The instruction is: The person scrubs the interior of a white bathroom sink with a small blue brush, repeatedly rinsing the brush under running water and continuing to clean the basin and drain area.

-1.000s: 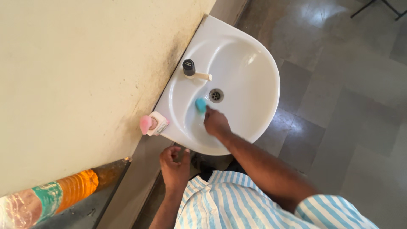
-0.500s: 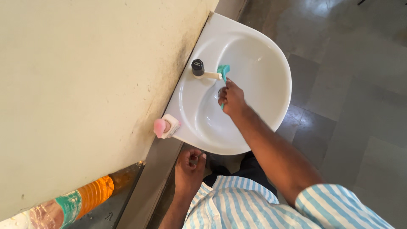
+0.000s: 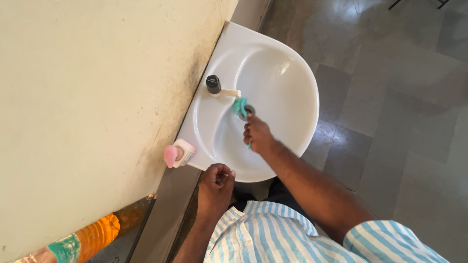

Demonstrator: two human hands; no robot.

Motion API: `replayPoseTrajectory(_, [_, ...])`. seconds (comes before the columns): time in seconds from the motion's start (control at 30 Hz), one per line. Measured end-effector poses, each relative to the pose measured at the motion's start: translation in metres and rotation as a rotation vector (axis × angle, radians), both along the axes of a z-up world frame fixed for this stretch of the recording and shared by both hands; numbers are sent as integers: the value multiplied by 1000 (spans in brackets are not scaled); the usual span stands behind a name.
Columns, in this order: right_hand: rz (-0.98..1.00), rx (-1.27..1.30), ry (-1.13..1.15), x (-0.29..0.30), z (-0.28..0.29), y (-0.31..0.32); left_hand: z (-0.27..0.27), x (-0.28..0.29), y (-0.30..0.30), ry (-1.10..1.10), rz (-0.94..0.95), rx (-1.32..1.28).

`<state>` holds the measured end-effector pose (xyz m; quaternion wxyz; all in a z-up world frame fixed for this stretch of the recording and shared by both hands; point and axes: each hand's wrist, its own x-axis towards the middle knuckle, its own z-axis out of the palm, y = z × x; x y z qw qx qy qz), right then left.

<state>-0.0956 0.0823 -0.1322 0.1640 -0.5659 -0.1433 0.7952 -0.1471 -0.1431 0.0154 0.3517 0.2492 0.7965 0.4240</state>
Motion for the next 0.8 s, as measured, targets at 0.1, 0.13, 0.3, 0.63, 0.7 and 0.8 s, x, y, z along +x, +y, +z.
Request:
replayPoseTrajectory(0.1, [36,21,-49,-4,-21,-6,0,7,6,-19,17,19])
replayPoseTrajectory(0.13, [58,46,-54,-8,-27,-3,-1,9,8,-22,2,2])
replayPoseTrajectory(0.3, [212,364,-307,-28,-42,50,3,17,7,-32,29,-32])
replayPoseTrajectory(0.63, [1387,1202,-630,33,27,-28,5,41,39,14,186,17])
replayPoseTrajectory(0.7, [1553,1331,-601,35,42,-14,5,49,52,55,193,42])
replayPoseTrajectory(0.8, [1796,1641,-622,37,47,45,5,62,70,45,215,4])
